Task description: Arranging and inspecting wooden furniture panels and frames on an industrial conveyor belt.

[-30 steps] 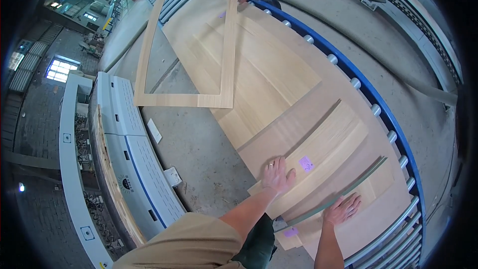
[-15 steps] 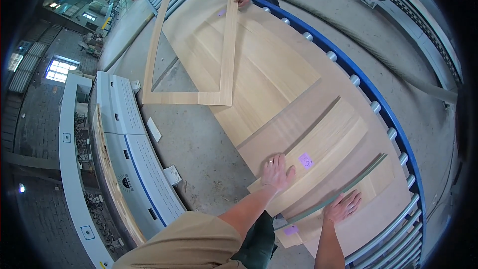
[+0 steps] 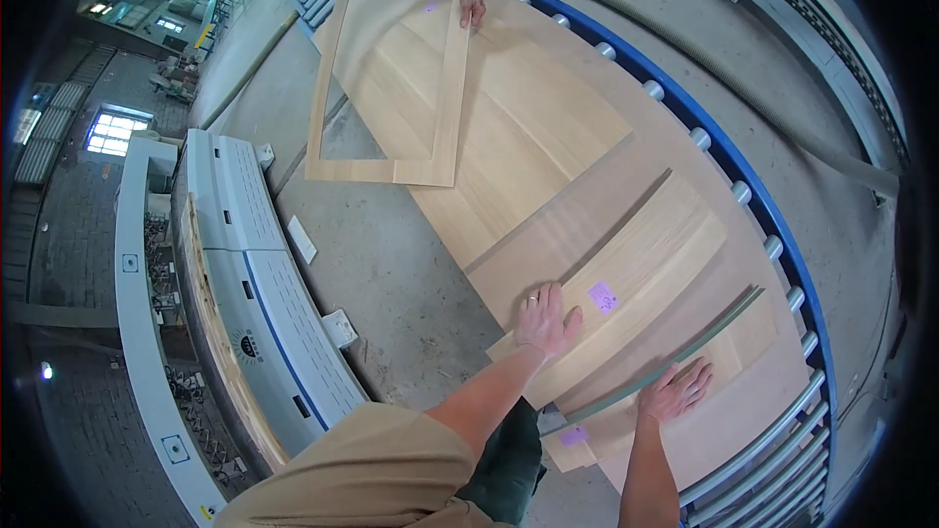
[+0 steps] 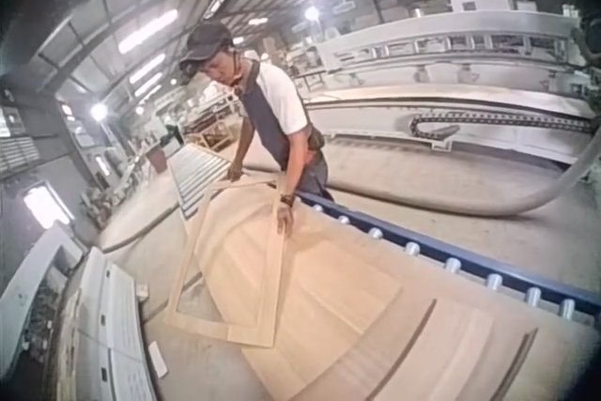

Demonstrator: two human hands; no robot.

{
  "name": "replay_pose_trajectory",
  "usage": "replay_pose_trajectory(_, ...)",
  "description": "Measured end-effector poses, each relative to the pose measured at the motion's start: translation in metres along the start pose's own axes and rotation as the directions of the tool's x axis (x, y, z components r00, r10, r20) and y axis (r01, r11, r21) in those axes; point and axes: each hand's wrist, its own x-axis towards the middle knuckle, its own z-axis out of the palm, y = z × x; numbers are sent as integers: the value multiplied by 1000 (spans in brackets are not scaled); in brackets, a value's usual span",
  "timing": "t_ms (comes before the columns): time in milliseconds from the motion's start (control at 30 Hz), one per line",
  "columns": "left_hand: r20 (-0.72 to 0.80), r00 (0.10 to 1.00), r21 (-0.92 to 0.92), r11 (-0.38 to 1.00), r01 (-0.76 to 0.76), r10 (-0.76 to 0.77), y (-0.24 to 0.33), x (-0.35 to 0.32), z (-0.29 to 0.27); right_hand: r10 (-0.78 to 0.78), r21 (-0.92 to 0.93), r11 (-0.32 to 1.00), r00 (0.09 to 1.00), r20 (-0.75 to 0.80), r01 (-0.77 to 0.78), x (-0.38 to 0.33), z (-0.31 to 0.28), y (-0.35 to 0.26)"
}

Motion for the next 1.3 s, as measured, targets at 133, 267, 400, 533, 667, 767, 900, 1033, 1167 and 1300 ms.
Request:
replay_pose_trajectory(133, 10, 1000, -17, 1000, 13, -13, 3, -1, -1, -16, 3, 1000, 1000, -23, 16, 0, 2, 4)
replay_pose_trajectory(267, -35, 999, -13, 1000, 5, -5, 1, 0, 1, -3, 1, 1000, 1000, 9, 3, 0, 2, 0)
replay_pose_trajectory(400, -23, 1000, -17, 1000, 8, -8, 1, 1, 2, 1, 4, 1000, 1000, -4, -1, 1, 0, -2)
replay_pose_trajectory(533, -18, 1000, -26, 1000, 4, -4, 1, 1, 1, -25, 27, 999, 999, -27, 26, 2, -2, -2)
replay_pose_trajectory(667, -19, 1000, -27, 1000, 7, -7, 1, 0, 0, 7, 8, 1000, 1000, 4, -7, 1, -1, -2)
replay_pose_trajectory(767, -37, 999, -34, 999, -1, 0, 1, 0, 0, -17, 1, 1000, 999, -30, 17, 1, 1, -1)
replay_pose_trajectory(900, -3, 1000, -39, 999, 13, -13, 2, 1, -1, -7, 12, 1000, 999, -32, 7, 1, 2, -1)
replay_pose_trajectory(1033, -5, 1000, -34, 999, 13, -13, 1, 0, -1, -16, 14, 1000, 999, -44, 17, 0, 1, -3)
replay_pose_trajectory(1167, -11, 1000, -39, 999, 9, -9, 2, 0, 2, -47, 11, 999, 996, -78, 48, 1, 3, 2)
replay_pose_trajectory(1300, -11, 1000, -25, 1000, 7, -7, 0, 0, 4, -15, 12, 1000, 1000, -27, 16, 1, 1, -1)
